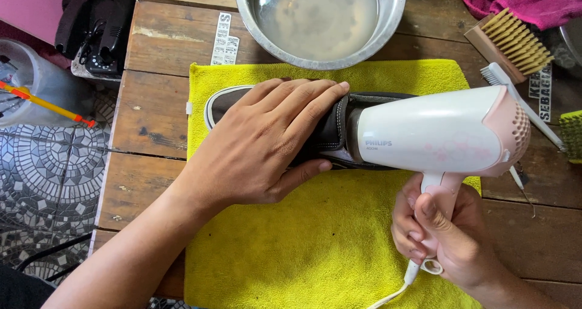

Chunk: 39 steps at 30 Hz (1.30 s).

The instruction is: A person uses a handheld hair dryer to dry the interior and exterior of a black slip-on shoe on a workbench.

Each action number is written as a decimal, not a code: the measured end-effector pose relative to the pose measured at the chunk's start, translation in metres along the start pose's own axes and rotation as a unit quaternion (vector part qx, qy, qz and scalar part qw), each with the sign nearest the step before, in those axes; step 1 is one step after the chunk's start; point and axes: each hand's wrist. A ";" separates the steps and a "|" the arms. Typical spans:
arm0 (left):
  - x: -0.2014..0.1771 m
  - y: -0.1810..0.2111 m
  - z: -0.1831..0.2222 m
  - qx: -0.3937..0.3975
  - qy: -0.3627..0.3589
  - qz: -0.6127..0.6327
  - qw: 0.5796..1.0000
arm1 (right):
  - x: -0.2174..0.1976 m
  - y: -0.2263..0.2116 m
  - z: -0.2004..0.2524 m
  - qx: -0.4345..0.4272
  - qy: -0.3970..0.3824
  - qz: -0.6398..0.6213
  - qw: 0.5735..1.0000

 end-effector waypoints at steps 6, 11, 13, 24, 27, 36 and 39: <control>0.001 0.001 0.001 -0.004 -0.003 -0.014 1.000 | 0.001 -0.003 0.000 -0.015 -0.006 0.045 0.999; 0.001 0.004 0.002 -0.011 -0.009 -0.035 0.999 | 0.004 -0.005 0.006 -0.057 -0.045 0.112 0.991; 0.002 0.004 0.002 -0.012 -0.012 -0.040 0.999 | 0.003 0.001 0.010 -0.054 -0.036 0.114 0.991; 0.002 -0.001 0.002 -0.010 0.013 -0.052 0.999 | 0.008 -0.009 0.022 -0.112 -0.069 0.177 0.975; -0.013 -0.015 0.007 0.034 0.039 -0.035 0.998 | 0.004 -0.014 0.026 -0.126 -0.071 0.195 0.970; -0.027 -0.069 0.031 -0.054 0.124 -0.058 0.989 | 0.017 -0.026 0.027 -0.113 -0.017 0.185 0.976; -0.030 -0.079 0.032 -0.091 0.117 -0.040 0.988 | 0.042 -0.029 0.031 -0.134 -0.019 0.252 0.958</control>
Point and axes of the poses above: each hand's wrist, its own z-axis away from the middle knuckle, its own x-axis out of the palm, y = z × x, and after that the axes turned 3 degrees about -x, right-handed
